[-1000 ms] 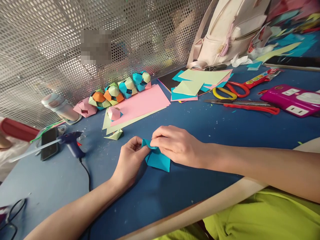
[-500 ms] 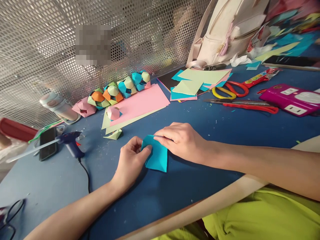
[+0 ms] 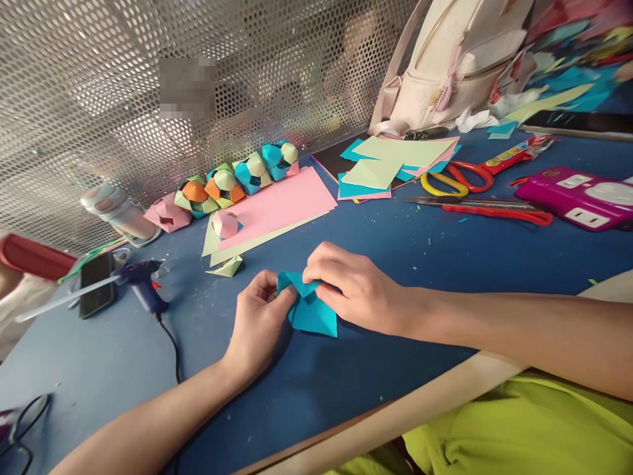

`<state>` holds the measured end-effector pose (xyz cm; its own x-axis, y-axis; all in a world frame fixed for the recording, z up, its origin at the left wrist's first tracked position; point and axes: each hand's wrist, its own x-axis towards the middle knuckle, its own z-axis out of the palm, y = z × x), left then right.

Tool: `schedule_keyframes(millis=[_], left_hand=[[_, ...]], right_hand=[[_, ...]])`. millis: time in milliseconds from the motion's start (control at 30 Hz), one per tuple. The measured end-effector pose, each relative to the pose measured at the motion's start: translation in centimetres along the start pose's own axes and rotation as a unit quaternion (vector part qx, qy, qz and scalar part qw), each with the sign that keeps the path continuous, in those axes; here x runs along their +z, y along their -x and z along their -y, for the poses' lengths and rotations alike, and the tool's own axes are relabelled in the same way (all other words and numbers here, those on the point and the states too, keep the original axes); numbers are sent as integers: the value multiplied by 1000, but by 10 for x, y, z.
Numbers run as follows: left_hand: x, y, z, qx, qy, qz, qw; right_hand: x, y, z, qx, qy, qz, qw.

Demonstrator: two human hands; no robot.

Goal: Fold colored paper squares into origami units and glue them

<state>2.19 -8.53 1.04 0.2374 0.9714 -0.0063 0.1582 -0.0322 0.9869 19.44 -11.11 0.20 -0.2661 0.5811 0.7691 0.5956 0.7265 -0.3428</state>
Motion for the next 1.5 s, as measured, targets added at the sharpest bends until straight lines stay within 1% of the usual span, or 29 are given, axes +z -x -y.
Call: schedule_keyframes(millis=[200,300,367,433,467,500,533,567,633,667,700,733,767,800,833,900,967,1067,1133,1233,1500], left_hand=[[0,1,0,3,7,8,1000],[-1,0,0,12,-1,7,1000],[-1,-1,1,24,-14,7,1000],[-1,-1,1,37,-34,9,999],[-1,-1,1,44,-47,10,998],[-2,-1,2,50,-62,11,997],[-2,-1,2,56,-77,11,995],[-2,-1,3,63,-90,11,994],[-2,-1,3,80,-110,12,991],[-2,0,3,90,-116,13,989],[-2,0,2,98,-121,14,988],[-2,0,2,105,-126,15,986],[-2,0,1,108,-131,16,985],[-1,0,1,109,-136,16,985],[-1,0,0,109,-139,15,984],[-1,0,0,106,-140,12,984],[0,1,-1,98,-133,11,986],[2,2,-2,78,-124,15,989],[2,3,-3,66,-123,15,990],[1,3,-3,52,-122,18,991],[0,3,-2,31,-119,31,992]], right_hand=[[-3,1,-4,-30,5,37,999],[-3,1,-3,-29,-21,42,998],[-5,0,0,0,-64,38,997],[-7,-4,4,66,-120,37,990],[-9,-6,5,113,-151,40,981],[-11,-8,7,168,-184,47,967],[-12,-11,7,224,-223,52,947],[-12,-13,7,278,-267,52,921],[-12,-17,4,371,-360,42,855],[-11,-18,2,404,-401,41,821],[-9,-19,0,426,-433,48,793],[-8,-20,-1,440,-454,64,772],[-7,-20,-2,446,-462,86,762],[-7,-20,-2,445,-462,108,760],[-7,-20,-2,441,-455,125,764],[-8,-21,-1,432,-427,141,782],[-11,-21,0,418,-388,148,808],[-14,-21,1,375,-326,157,853],[-15,-20,2,354,-291,161,874],[-15,-18,2,333,-257,161,893],[-13,-17,0,291,-212,144,922]])
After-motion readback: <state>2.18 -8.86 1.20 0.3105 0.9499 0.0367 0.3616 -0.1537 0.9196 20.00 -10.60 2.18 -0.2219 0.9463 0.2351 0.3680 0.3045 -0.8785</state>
